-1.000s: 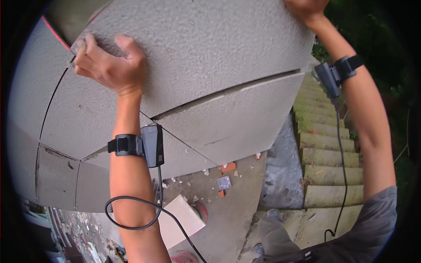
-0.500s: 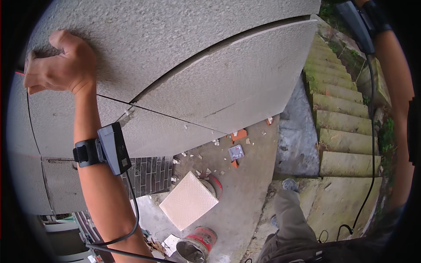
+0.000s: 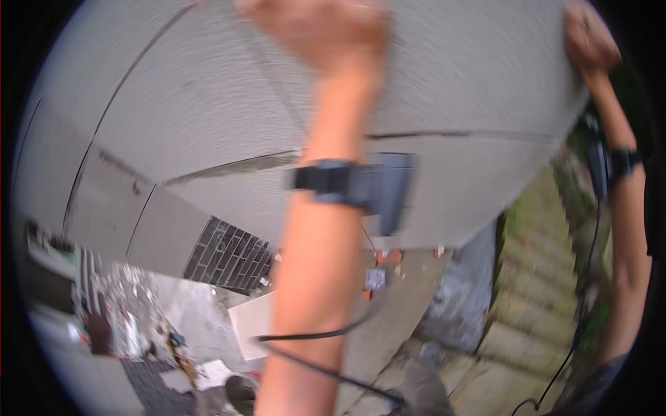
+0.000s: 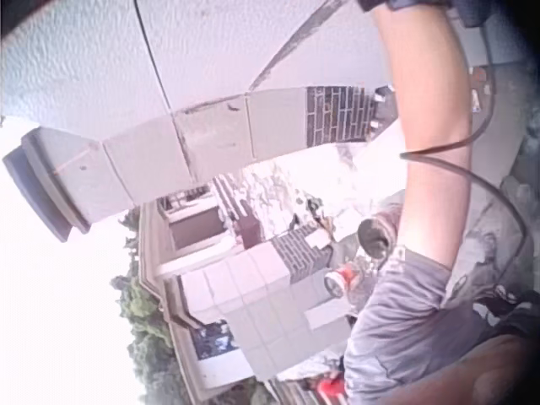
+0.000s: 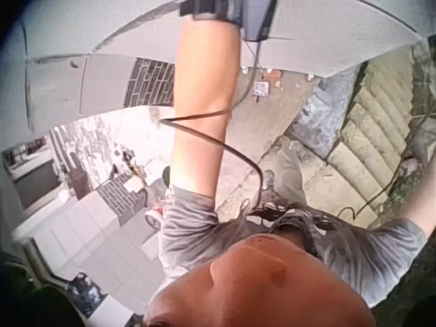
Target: The recorder applies adhesive to the back of large tiles and mounts them onto an exterior wall, using a laser level and spacers for alignment.
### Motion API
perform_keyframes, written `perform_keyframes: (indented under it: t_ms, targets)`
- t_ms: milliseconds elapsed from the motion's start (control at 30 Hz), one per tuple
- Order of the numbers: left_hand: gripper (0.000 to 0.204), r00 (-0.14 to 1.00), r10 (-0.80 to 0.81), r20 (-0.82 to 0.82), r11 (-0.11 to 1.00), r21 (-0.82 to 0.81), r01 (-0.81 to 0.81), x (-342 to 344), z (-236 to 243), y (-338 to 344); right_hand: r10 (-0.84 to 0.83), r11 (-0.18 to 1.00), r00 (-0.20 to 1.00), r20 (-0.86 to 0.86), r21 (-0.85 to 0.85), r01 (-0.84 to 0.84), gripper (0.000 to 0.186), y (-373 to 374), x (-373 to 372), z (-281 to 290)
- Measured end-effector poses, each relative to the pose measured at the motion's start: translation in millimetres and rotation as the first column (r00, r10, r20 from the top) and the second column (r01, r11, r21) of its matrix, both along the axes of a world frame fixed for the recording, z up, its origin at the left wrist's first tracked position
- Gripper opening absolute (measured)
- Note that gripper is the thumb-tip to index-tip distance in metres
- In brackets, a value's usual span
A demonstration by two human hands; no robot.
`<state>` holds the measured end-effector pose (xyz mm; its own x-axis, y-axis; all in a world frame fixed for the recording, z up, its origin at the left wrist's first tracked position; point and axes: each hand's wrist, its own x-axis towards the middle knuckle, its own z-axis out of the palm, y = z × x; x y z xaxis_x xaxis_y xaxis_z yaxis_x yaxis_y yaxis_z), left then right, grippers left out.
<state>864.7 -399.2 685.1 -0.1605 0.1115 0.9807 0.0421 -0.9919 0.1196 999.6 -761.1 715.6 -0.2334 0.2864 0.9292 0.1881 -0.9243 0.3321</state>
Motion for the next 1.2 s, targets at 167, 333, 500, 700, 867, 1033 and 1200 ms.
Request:
perform_keyframes:
  t_ms: [167, 333, 500, 700, 867, 1033, 1200]
  targets:
    - [0.076, 0.867, 0.450, 0.214, 0.893, -0.124, -0.433, -10.9, 28.3, -4.6, 0.114, 0.991, 0.992, -0.060, -0.062, -0.118, 0.026, -4.6, -7.4, 10.0]
    - [0.073, 0.994, -0.039, 0.106, 0.976, -0.208, 0.061, -24.6, 29.5, -8.6, 0.148, 0.988, 0.988, -0.045, -0.031, -0.149, 0.031, -2.4, -7.8, 12.1]
    - [0.072, 0.994, -0.022, 0.107, 0.972, -0.230, 0.046, -17.0, 26.2, -10.6, 0.137, 0.991, 0.987, -0.080, 0.021, -0.136, 0.034, 3.0, -14.9, 10.7]
    - [0.073, 0.996, -0.005, 0.084, 0.972, -0.235, 0.024, -9.6, 24.9, -12.1, 0.223, 0.974, 0.975, -0.009, -0.051, -0.223, 0.032, 27.6, -37.5, 11.3]
    - [0.074, 0.992, 0.040, 0.122, 0.972, -0.233, -0.011, -0.2, 23.5, -13.7, 0.245, 0.969, 0.969, -0.026, -0.014, -0.246, 0.031, 35.6, -46.5, 13.4]
    - [0.073, 0.994, 0.068, 0.091, 0.967, -0.252, -0.043, -1.7, 20.4, -15.3, 0.243, 0.969, 0.969, -0.042, -0.038, -0.244, 0.028, 35.1, -49.4, 13.3]
    - [0.073, 0.990, 0.047, 0.137, 0.976, -0.219, -0.016, -3.3, 22.6, -12.8, 0.256, 0.966, 0.967, -0.006, -0.044, -0.256, 0.028, 39.4, -51.0, 12.9]
